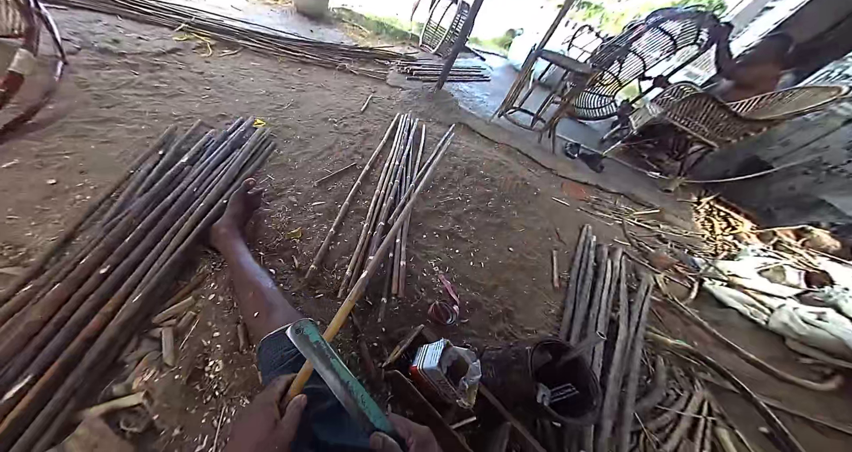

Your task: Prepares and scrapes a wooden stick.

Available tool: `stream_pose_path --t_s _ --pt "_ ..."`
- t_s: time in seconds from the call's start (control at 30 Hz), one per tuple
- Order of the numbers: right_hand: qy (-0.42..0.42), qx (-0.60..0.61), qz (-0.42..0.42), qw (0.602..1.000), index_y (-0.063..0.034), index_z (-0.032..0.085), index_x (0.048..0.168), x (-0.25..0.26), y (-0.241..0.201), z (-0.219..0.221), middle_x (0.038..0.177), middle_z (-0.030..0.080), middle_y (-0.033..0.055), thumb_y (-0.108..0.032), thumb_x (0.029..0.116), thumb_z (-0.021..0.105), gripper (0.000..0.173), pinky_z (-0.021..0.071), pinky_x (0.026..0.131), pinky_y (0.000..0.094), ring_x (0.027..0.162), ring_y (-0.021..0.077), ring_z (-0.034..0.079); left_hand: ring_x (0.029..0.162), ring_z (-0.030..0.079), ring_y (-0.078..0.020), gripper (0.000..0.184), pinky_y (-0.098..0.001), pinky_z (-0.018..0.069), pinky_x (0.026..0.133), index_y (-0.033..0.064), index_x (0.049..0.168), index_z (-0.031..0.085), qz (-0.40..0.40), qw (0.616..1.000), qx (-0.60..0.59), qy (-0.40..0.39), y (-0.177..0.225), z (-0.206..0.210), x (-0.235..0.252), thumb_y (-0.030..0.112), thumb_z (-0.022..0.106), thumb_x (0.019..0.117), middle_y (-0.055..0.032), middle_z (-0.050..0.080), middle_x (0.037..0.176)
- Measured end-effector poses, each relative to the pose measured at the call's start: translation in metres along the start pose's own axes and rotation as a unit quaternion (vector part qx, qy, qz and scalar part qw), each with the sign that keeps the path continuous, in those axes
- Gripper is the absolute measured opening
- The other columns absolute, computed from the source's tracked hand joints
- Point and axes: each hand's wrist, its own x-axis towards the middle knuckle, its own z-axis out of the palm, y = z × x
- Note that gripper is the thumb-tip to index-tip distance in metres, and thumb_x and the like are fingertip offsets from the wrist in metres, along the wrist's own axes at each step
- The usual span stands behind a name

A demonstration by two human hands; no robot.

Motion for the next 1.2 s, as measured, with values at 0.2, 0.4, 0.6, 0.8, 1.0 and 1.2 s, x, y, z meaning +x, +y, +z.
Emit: stream_pose_path --t_s 0.2,0.4,0.6,0.8,1.0,1.2 --pt "-0.029 0.001 0.038 0.999 -0.0099 0.066 0.098 0.005 0.013 -0.001 0.066 0.059 0.0024 -0.055 0.1007 0.057 0.046 0.0533 0.057 0.0385 0.056 0.0159 0.058 0.106 0.067 -0.0445 0.052 -0.0635 0.0522 0.094 0.0001 0.142 0.055 -0.019 0.982 0.16 -0.102 -0.021 -0.026 -0.058 0.029 0.065 0.0996 -0.0265 0.068 0.119" --pt "-0.075 -0.023 0.088 0.993 -0.0103 0.066 0.1 0.026 0.006 -0.012 0.067 0.06 0.001 -0.054 0.1017 0.054 0.045 0.0532 0.057 0.037 0.056 0.0154 0.058 0.093 0.068 -0.0467 0.045 -0.0681 0.0516 0.083 -0.0029 0.133 0.058 -0.088 0.98 0.154 -0.092 -0.05 -0.049 -0.143 0.033 0.049 0.1072 -0.0278 0.068 0.104" --pt "0.058 0.028 0.135 0.989 -0.0068 0.063 0.107 0.075 0.002 -0.065 0.058 0.05 0.0013 -0.046 0.108 0.048 0.042 0.0452 0.04 0.0298 0.041 0.0113 0.045 0.063 0.061 -0.0197 0.053 -0.0472 0.0518 0.058 0.0104 0.101 0.071 -0.029 0.992 0.072 0.1 -0.103 -0.012 -0.137 0.052 0.038 0.1048 -0.0036 0.062 0.072" --pt "-0.08 -0.127 0.101 0.983 -0.0046 0.068 0.103 0.061 0.007 -0.014 0.071 0.063 0.0092 -0.048 0.1043 0.053 0.046 0.0543 0.06 0.0458 0.061 0.0221 0.061 0.065 0.059 -0.0176 0.04 -0.0455 0.0494 0.062 0.0148 0.098 0.068 -0.074 0.992 -0.018 0.105 -0.074 0.006 -0.08 0.053 0.056 0.101 -0.0006 0.06 0.072" --pt "0.018 -0.103 0.141 0.984 -0.0084 0.063 0.102 0.068 0.023 -0.026 0.061 0.053 0.0075 -0.064 0.1039 0.042 0.06 0.047 0.045 0.0405 0.047 0.0205 0.05 0.066 0.063 -0.0231 0.037 -0.0497 0.0507 0.062 0.0127 0.108 0.067 -0.069 0.984 0.061 0.153 -0.064 0.013 -0.076 0.048 0.066 0.0966 -0.0039 0.063 0.073" --pt "-0.056 -0.108 0.141 0.983 -0.0099 0.068 0.099 0.062 0.02 -0.02 0.065 0.058 0.0073 -0.054 0.1041 0.051 0.048 0.0491 0.053 0.0428 0.053 0.0215 0.055 0.061 0.061 -0.0189 0.052 -0.0452 0.0504 0.057 0.0139 0.108 0.066 -0.045 0.984 0.066 0.156 -0.071 0.016 -0.08 0.063 0.058 0.0948 0.0007 0.06 0.069"
